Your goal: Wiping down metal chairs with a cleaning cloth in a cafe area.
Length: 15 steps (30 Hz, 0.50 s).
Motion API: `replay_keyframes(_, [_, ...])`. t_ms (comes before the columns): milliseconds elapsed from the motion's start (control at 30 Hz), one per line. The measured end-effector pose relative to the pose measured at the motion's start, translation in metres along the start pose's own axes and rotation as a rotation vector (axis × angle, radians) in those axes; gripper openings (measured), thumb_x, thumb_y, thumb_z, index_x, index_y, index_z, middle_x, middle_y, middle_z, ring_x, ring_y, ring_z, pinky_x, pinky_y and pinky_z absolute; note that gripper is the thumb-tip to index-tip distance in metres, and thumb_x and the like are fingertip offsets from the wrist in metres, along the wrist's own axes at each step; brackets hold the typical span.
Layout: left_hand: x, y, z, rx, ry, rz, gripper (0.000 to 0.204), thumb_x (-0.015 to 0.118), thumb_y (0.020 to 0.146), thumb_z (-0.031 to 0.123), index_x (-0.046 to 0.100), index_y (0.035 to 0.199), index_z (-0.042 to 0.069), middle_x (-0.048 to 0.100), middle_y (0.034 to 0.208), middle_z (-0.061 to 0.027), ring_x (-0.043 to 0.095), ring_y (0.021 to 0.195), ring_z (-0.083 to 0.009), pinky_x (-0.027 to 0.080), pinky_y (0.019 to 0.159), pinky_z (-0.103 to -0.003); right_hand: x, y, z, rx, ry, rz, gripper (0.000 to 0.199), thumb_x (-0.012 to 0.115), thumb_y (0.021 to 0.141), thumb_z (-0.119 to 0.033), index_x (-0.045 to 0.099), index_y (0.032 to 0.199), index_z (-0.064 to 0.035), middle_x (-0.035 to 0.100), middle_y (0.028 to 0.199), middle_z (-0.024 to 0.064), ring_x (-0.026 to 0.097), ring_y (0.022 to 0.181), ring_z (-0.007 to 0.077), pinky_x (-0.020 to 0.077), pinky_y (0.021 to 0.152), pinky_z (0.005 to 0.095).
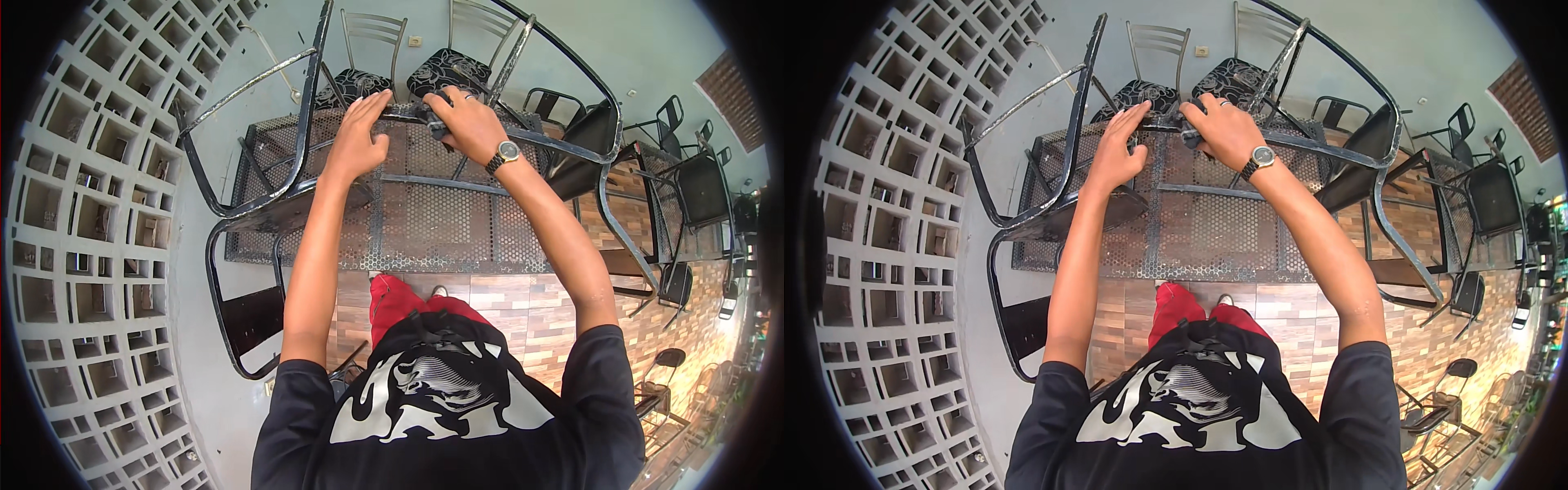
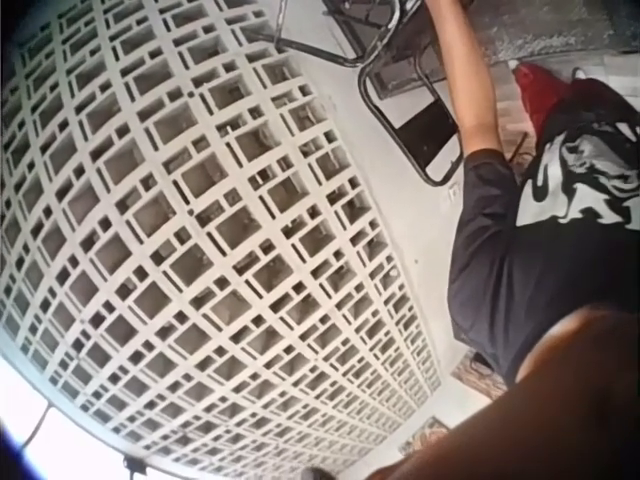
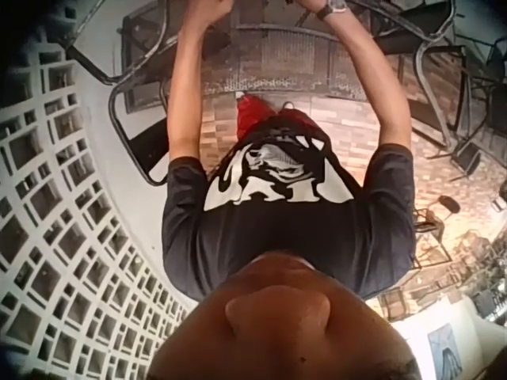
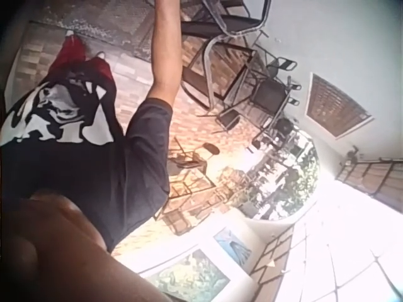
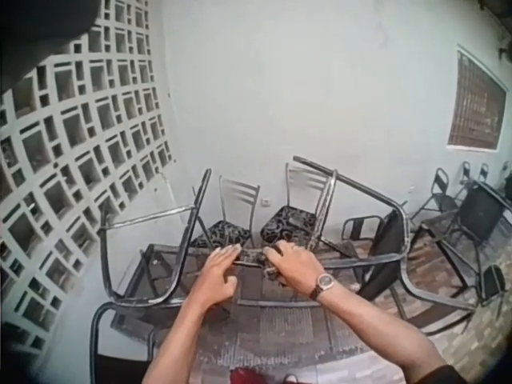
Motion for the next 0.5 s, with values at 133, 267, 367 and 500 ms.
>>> replay_keyframes(133, [-0.009, 0.002, 0.005, -0.067, -0.127, 0.051, 0.076, 0.058, 0.071, 0.004, 0.048, 0.146, 0.002, 0.055, 0.145, -0.0167, 0.045, 0.140, -0.0338, 0.027, 0.122, -0.046, 0.004, 0.013, -0.020, -0.055, 0.027, 0.085, 0.069, 0.083, 0.067, -0.007, 0.054, 0.129, -0.0125, 0.056, 0.114, 0.0136, 0.064, 0.100, 0.0338, 0.0587, 0.077, 0.0438])
replay_keyframes(267, [-0.010, 0.000, 0.000, -0.104, -0.230, 0.056, 0.080, 0.058, 0.069, 0.004, 0.045, 0.148, 0.004, 0.053, 0.147, -0.0156, 0.044, 0.140, -0.0350, 0.028, 0.121, -0.047, 0.011, 0.024, -0.035, -0.043, 0.006, 0.125, 0.060, 0.077, 0.071, -0.005, 0.056, 0.127, -0.0115, 0.057, 0.112, 0.0135, 0.065, 0.097, 0.0331, 0.0593, 0.075, 0.0431])
replay_keyframes(367, [-0.007, -0.001, -0.003, -0.050, -0.144, 0.039, 0.083, 0.057, 0.069, 0.004, 0.041, 0.151, 0.004, 0.050, 0.150, -0.0160, 0.044, 0.142, -0.0334, 0.029, 0.121, -0.044, 0.016, 0.033, -0.045, -0.029, -0.020, 0.127, 0.052, 0.072, 0.075, -0.007, 0.057, 0.125, -0.0104, 0.057, 0.108, 0.0128, 0.065, 0.094, 0.0314, 0.0598, 0.072, 0.0431])
replay_keyframes(500, [-0.022, -0.003, -0.018, -0.083, -0.578, 0.192, 0.084, 0.055, 0.072, 0.003, 0.036, 0.154, 0.000, 0.045, 0.154, -0.0186, 0.038, 0.147, -0.0319, 0.026, 0.121, -0.039, 0.029, 0.048, -0.052, -0.014, 0.017, 0.072, 0.072, 0.084, 0.064, -0.004, 0.053, 0.129, -0.0114, 0.056, 0.121, 0.0140, 0.064, 0.102, 0.0353, 0.0599, 0.076, 0.0440])
Point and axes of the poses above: each hand's wrist, its own y-axis towards the middle knuckle, its own x-axis out of the palm, z = x × y, the point moved 10 cm from there along y, towards the middle knuckle
